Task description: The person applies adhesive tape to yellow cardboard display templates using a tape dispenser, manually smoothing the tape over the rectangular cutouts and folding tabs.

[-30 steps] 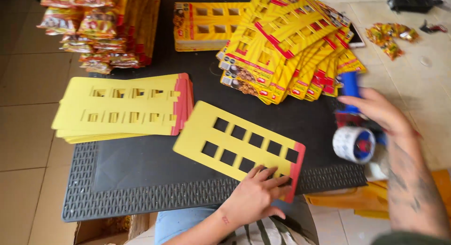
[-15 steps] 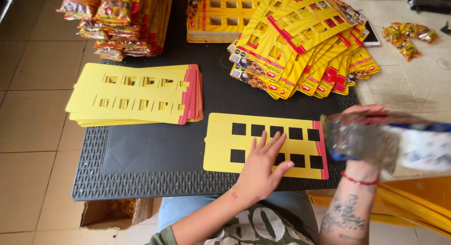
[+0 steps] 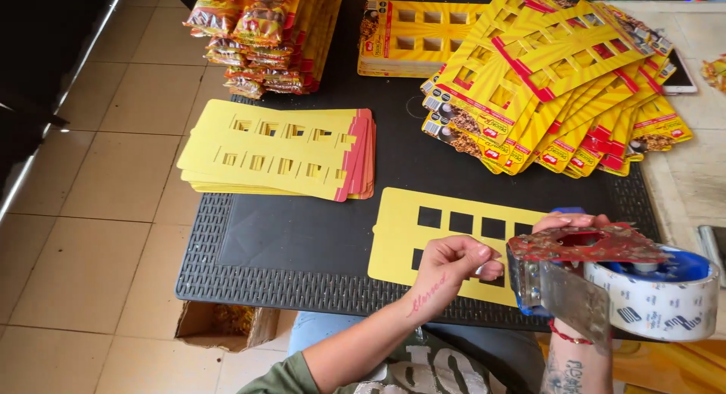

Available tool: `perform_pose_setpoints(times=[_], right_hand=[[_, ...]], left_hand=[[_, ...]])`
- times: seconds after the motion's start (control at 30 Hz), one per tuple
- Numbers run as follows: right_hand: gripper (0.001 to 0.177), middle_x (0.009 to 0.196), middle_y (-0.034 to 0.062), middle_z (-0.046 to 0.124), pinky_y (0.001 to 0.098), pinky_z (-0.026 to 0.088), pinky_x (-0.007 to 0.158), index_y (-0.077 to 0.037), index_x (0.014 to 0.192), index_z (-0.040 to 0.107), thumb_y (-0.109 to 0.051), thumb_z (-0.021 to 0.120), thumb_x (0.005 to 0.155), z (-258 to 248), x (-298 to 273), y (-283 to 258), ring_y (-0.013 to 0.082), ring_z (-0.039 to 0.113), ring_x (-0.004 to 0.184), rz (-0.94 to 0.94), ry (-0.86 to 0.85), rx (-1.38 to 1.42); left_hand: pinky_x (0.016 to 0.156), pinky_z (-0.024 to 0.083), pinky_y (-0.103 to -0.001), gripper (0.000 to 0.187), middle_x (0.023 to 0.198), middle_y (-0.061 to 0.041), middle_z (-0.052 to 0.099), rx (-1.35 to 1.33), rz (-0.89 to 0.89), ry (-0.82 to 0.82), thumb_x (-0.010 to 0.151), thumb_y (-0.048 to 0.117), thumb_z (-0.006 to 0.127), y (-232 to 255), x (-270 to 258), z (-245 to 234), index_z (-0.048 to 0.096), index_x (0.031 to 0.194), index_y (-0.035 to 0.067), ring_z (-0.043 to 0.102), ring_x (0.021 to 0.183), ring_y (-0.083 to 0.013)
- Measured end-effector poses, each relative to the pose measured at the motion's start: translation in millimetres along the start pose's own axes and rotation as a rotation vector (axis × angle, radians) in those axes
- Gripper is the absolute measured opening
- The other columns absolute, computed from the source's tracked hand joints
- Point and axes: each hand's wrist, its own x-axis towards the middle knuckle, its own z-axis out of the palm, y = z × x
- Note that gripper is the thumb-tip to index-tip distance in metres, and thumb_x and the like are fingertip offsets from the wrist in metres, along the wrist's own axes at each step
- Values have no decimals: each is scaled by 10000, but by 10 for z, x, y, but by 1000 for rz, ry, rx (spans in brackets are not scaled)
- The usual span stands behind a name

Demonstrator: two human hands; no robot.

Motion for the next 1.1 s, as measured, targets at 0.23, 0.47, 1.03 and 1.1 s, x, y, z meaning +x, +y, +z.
perform_pose_setpoints(times=[0.23,0.47,1.03,1.1], right_hand=[[125,1154,38,686,301,412,1184,-126,1089,623,-173,602,1202,27,-337,-1312,173,605,1168,-390,-110,-382],[131,1145,27,783,281,509,1139,-92,988,708,-184,650,1061,289,-381,-1669,137,735,1157,-776,-65,-734],[191,1063,57,773,335,519,1077,-73,952,701,-239,620,1000,337,-633,-1813,187,734,1063,-993,-26,-776],[197,1055,60,772,340,520,1071,-71,949,701,-244,617,994,339,-653,-1826,192,734,1054,-1007,-8,-775]], left_hand=[[729,668,-312,239,819,-162,774,395,83,301,945,225,731,469,0,-281,768,978,-9,765,735,-201],[651,640,-315,166,693,-143,771,842,80,444,942,176,767,882,-38,-359,818,926,19,774,607,-215],[681,652,-385,157,634,-181,732,859,100,510,942,80,737,977,-48,-356,807,999,-49,740,600,-227],[679,655,-395,165,645,-194,738,850,73,506,938,87,751,960,-52,-377,811,1006,-51,748,594,-246]])
